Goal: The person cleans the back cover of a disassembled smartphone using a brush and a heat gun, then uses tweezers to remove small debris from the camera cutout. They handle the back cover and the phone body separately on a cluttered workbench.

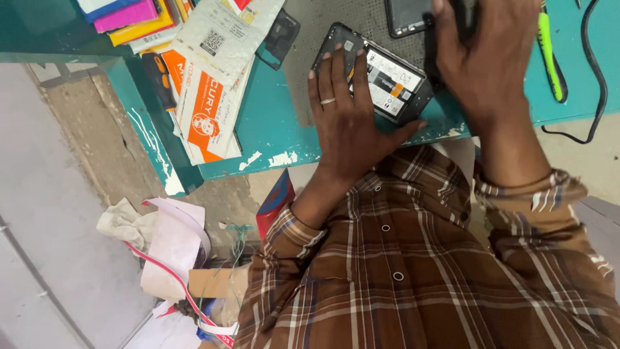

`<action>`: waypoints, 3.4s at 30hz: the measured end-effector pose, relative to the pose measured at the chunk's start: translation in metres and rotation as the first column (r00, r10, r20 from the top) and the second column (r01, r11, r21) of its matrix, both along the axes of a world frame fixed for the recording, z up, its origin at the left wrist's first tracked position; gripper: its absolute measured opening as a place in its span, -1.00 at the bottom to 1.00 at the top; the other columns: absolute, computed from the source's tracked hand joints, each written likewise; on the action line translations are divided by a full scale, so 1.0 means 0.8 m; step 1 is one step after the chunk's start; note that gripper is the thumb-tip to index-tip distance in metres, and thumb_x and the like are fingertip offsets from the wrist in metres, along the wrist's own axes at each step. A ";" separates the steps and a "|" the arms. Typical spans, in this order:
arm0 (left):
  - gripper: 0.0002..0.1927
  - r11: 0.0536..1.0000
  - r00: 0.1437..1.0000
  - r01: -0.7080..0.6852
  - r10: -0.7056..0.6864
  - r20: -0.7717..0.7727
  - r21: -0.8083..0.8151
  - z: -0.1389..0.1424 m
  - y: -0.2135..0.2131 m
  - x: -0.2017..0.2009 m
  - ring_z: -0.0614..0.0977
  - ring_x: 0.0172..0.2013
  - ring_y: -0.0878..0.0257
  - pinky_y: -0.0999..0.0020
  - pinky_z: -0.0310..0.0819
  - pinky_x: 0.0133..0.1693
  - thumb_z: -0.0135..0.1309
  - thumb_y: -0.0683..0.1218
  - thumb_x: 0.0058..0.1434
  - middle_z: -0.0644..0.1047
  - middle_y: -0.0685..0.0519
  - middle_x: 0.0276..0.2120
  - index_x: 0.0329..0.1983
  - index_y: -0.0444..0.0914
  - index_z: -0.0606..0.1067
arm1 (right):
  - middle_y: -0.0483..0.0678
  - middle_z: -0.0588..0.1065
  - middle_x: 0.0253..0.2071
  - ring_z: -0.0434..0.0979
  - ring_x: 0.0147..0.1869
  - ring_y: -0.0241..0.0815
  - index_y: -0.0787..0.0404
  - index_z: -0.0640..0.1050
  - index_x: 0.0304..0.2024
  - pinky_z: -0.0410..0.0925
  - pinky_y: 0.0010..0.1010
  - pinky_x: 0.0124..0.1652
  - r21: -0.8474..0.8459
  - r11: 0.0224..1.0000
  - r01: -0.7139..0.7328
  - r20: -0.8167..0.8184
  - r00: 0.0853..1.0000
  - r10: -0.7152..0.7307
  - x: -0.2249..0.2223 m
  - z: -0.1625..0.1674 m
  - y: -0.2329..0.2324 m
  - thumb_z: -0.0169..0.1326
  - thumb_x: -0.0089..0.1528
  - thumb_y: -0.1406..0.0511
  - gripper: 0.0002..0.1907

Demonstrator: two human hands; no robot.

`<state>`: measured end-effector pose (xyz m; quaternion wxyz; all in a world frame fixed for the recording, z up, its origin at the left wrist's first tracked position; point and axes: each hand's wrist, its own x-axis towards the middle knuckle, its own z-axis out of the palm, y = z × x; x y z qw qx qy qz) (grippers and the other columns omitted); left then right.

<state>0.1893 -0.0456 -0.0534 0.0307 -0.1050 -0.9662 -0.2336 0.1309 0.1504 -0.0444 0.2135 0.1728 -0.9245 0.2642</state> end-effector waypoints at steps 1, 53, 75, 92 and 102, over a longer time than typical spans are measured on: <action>0.26 1.000 0.999 0.022 -0.022 0.030 0.002 0.000 -0.002 -0.007 0.14 0.45 -0.28 -0.29 -0.07 0.46 0.30 0.53 -0.05 0.17 -0.41 0.39 0.39 -0.47 0.21 | 0.18 0.45 -0.09 0.43 0.01 0.15 0.39 0.51 -0.04 0.29 -0.02 -0.01 0.024 1.000 0.017 0.011 1.000 -0.017 0.006 0.006 -0.002 0.20 0.44 0.46 -0.88; 0.29 0.884 0.897 0.420 -0.439 0.056 0.206 -0.027 -0.094 -0.027 -0.06 0.54 -0.17 -0.17 0.06 0.51 0.65 0.08 -0.32 -0.04 -0.11 0.55 0.51 -0.10 0.23 | 0.03 0.62 -0.44 0.65 -0.42 -0.28 0.34 0.68 -0.30 0.49 -0.49 -0.40 -0.334 0.941 0.049 0.823 0.502 0.265 0.023 -0.029 -0.018 0.30 0.22 0.39 -0.91; 0.28 0.888 0.895 0.418 -0.439 0.079 0.189 -0.031 -0.097 -0.022 -0.09 0.55 -0.16 -0.16 0.02 0.53 0.65 0.11 -0.30 -0.07 -0.09 0.55 0.52 -0.08 0.23 | 0.03 0.62 -0.41 0.62 -0.45 -0.28 0.34 0.68 -0.27 0.47 -0.53 -0.45 -0.347 0.935 0.072 0.790 0.561 0.249 0.029 -0.035 -0.026 0.30 0.27 0.39 -0.90; 0.26 0.895 0.900 0.406 -0.426 0.089 0.184 -0.033 -0.093 -0.025 -0.08 0.55 -0.15 -0.15 0.04 0.52 0.65 0.11 -0.31 -0.07 -0.06 0.55 0.50 -0.06 0.25 | 0.04 0.60 -0.39 0.66 -0.36 -0.27 0.42 0.63 -0.27 0.54 -0.49 -0.34 -0.477 0.878 0.044 0.700 0.624 0.349 0.006 -0.043 -0.028 0.28 0.29 0.45 -0.90; 0.26 0.892 0.898 0.408 -0.430 0.089 0.196 -0.029 -0.092 -0.026 -0.09 0.55 -0.13 -0.16 0.01 0.53 0.65 0.10 -0.30 -0.08 -0.06 0.55 0.50 -0.08 0.25 | 0.04 0.61 -0.42 0.64 -0.40 -0.29 0.39 0.65 -0.29 0.49 -0.52 -0.39 -0.419 0.906 0.052 0.730 0.612 0.303 0.014 -0.033 -0.029 0.28 0.28 0.43 -0.91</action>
